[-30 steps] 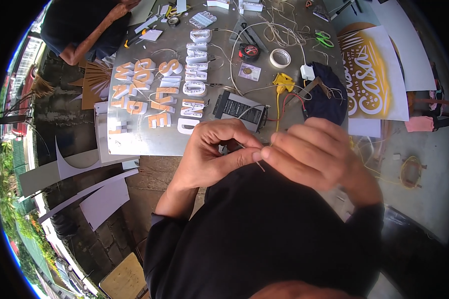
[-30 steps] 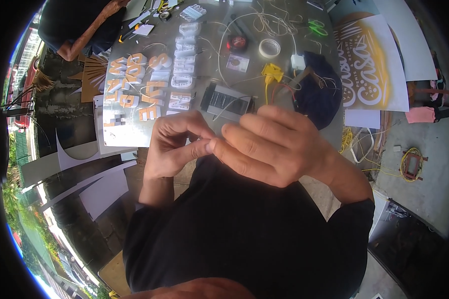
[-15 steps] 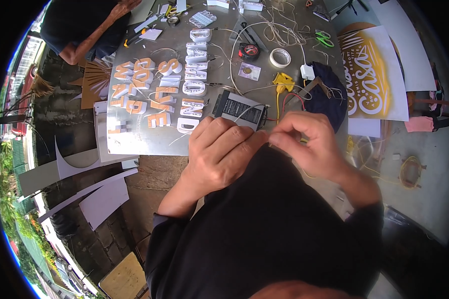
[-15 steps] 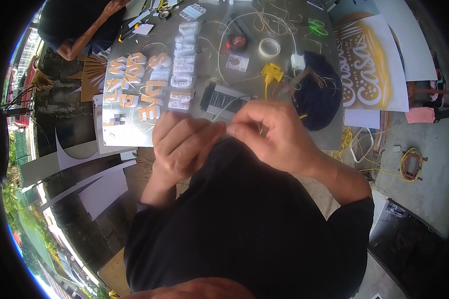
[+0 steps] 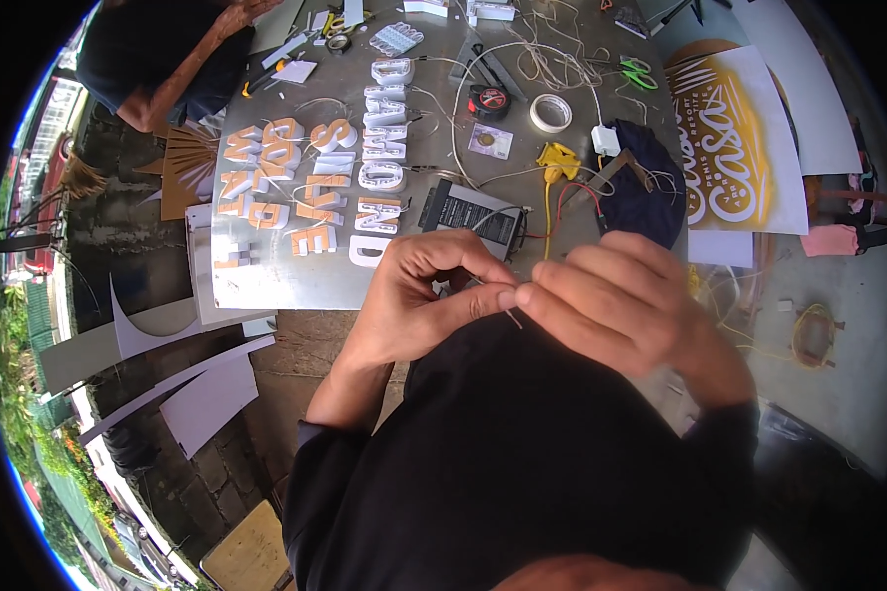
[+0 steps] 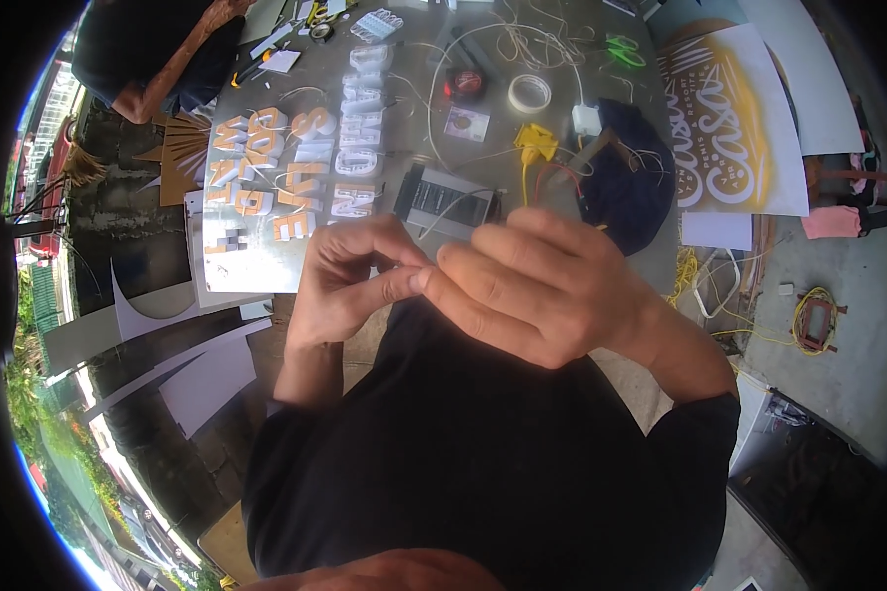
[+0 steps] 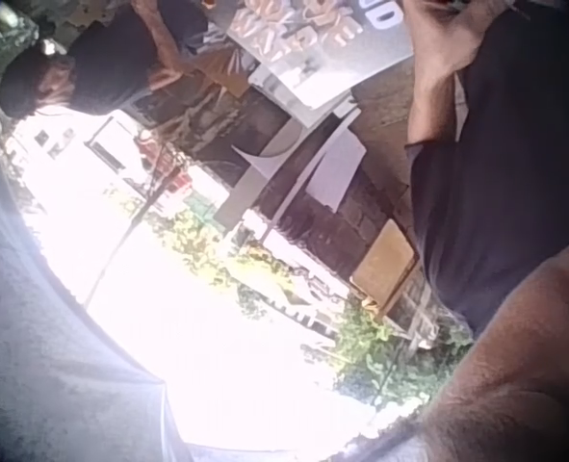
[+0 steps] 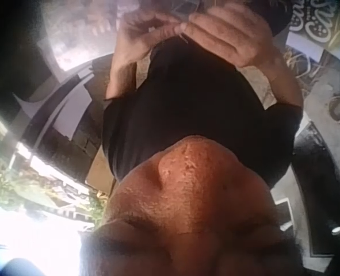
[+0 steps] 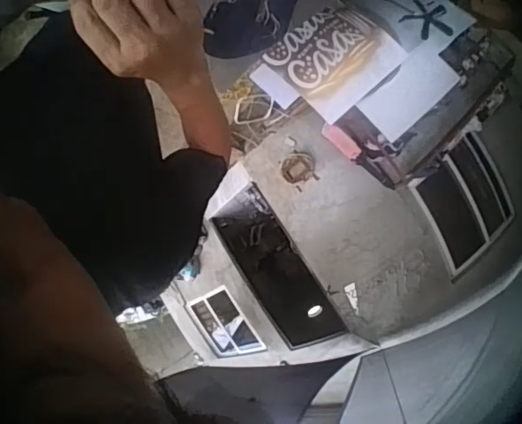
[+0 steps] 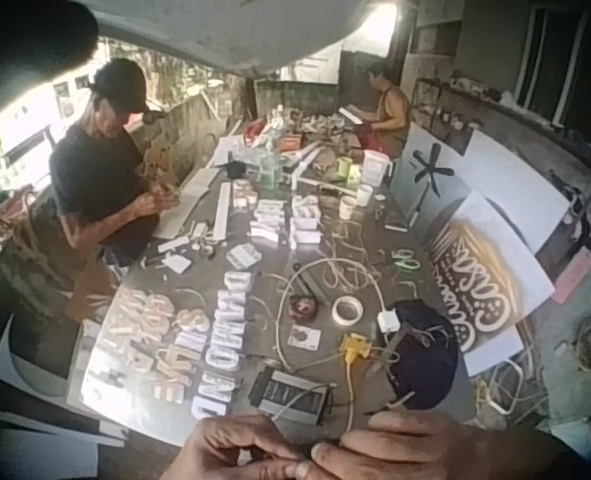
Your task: Stripping and connecting electrical wires for illuminated sign letters at a workshop table.
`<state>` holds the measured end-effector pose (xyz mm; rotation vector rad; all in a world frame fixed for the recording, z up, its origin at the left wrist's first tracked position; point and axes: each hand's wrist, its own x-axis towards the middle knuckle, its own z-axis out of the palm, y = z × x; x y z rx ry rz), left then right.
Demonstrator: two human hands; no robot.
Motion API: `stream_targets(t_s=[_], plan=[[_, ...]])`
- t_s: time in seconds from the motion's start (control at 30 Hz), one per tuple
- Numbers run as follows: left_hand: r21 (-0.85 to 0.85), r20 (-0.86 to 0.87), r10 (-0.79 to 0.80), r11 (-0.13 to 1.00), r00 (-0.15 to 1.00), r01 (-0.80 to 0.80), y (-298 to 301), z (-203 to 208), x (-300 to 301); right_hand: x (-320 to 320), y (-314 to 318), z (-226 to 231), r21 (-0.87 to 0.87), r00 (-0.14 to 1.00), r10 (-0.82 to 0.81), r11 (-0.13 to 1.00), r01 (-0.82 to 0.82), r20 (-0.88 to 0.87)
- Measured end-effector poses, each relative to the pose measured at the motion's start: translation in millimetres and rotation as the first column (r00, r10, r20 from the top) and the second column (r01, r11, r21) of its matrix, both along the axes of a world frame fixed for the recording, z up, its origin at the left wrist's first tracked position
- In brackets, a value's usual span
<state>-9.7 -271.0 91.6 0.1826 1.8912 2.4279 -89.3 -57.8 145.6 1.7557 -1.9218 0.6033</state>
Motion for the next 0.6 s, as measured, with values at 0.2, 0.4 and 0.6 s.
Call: stream_targets(t_s=[0.2,0.4,0.6], plan=[[-0.054,-0.089,-0.005,0.999,0.996,0.000,1,-2,-1,-1,-1,-6,-0.015,1.000,0.020,1.000,-0.020,0.018],[-0.447,-0.631,0.073,0.780,0.773,-0.438,6,1,-7,-2,-5,-10,0.048,0.805,-0.122,0.992,0.116,0.581],[-0.522,-0.815,-0.042,0.488,0.578,-0.700,11,-9,-8,-9,0,-22,0.129,-0.381,-0.081,0.986,0.103,0.921]])
